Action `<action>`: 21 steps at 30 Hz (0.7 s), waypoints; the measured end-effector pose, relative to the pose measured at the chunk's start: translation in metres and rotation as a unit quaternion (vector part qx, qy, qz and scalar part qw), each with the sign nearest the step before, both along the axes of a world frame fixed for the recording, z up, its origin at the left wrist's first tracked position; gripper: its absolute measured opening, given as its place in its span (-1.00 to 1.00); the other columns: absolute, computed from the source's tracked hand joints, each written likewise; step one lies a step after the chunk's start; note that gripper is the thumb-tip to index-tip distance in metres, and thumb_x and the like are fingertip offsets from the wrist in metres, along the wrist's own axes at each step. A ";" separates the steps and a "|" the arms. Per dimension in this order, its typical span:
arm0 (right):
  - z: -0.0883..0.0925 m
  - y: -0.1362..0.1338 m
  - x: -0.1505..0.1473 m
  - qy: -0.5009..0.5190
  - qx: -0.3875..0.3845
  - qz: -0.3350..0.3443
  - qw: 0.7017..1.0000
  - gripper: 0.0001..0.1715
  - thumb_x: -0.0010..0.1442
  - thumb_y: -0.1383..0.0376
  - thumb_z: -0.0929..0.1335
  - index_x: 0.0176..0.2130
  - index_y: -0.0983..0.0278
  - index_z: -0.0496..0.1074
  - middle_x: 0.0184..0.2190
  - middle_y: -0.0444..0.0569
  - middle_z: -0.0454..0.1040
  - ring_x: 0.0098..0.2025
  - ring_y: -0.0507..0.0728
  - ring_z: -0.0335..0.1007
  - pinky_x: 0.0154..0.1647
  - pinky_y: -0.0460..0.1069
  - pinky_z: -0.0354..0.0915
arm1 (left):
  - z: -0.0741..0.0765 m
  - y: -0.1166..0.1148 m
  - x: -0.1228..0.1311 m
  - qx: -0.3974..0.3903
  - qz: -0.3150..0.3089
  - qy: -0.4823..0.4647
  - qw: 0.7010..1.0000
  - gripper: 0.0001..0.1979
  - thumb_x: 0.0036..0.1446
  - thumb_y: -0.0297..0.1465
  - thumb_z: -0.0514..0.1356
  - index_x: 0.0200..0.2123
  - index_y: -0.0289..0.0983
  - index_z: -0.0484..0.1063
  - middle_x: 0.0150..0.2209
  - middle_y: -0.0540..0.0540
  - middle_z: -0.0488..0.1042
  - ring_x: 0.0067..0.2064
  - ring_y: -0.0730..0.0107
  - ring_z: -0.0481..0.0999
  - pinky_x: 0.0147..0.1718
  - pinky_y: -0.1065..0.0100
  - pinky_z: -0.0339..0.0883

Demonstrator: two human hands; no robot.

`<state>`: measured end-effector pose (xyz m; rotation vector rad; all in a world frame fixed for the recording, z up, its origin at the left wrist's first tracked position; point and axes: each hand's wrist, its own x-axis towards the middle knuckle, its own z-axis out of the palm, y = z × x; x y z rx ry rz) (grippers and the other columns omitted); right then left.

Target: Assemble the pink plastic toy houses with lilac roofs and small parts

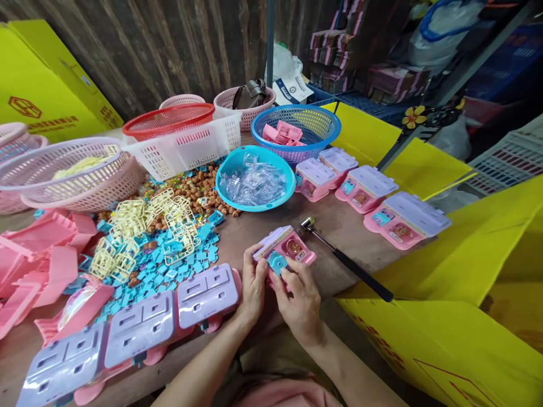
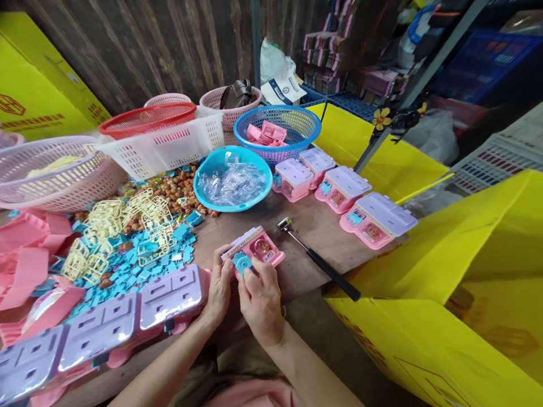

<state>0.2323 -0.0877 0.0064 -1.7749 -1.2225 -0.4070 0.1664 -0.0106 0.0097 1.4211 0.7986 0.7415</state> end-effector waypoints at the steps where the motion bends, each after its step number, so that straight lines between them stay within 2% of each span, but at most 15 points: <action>1: -0.001 0.000 0.000 -0.008 0.003 -0.003 1.000 -0.83 0.18 0.43 0.30 -0.20 0.21 0.29 -0.19 0.03 0.37 -0.17 0.12 0.35 -0.19 0.06 0.39 | 0.001 0.000 0.000 0.003 -0.004 0.004 1.000 -0.67 0.19 -0.12 -0.05 -0.07 -0.18 0.16 -0.13 -0.06 0.37 -0.16 0.37 0.40 -0.11 0.34 0.28; 6: -0.001 0.001 -0.001 -0.031 0.010 -0.010 0.999 -0.82 0.16 0.43 0.32 -0.20 0.24 0.29 -0.19 0.06 0.38 -0.20 0.12 0.33 -0.21 0.06 0.37 | 0.002 0.000 -0.003 -0.005 -0.014 0.013 1.000 -0.65 0.21 -0.09 -0.06 -0.08 -0.18 0.17 -0.16 -0.04 0.40 -0.16 0.36 0.41 -0.11 0.32 0.29; 13: -0.003 0.005 0.000 -0.018 0.069 0.005 0.997 -0.79 0.12 0.48 0.32 -0.22 0.25 0.27 -0.20 0.08 0.35 -0.22 0.13 0.31 -0.21 0.10 0.38 | -0.005 0.000 -0.005 0.000 0.000 0.011 1.000 -0.63 0.21 -0.09 -0.03 -0.05 -0.20 0.19 -0.15 -0.05 0.42 -0.17 0.36 0.42 -0.11 0.31 0.28; 18: -0.002 0.008 -0.001 -0.009 0.068 0.002 0.998 -0.76 0.10 0.50 0.31 -0.23 0.24 0.25 -0.24 0.07 0.35 -0.24 0.13 0.30 -0.23 0.09 0.37 | -0.004 -0.001 -0.007 0.018 0.005 0.027 0.999 -0.62 0.21 -0.08 -0.03 -0.04 -0.20 0.20 -0.15 -0.04 0.41 -0.17 0.37 0.42 -0.11 0.34 0.28; 21: -0.003 0.009 -0.002 -0.028 0.072 -0.005 0.997 -0.76 0.09 0.49 0.33 -0.24 0.24 0.26 -0.23 0.08 0.35 -0.24 0.14 0.29 -0.23 0.09 0.34 | -0.004 0.000 -0.007 0.002 -0.003 0.023 1.000 -0.63 0.21 -0.10 -0.03 -0.02 -0.19 0.17 -0.16 -0.03 0.40 -0.17 0.38 0.41 -0.11 0.34 0.27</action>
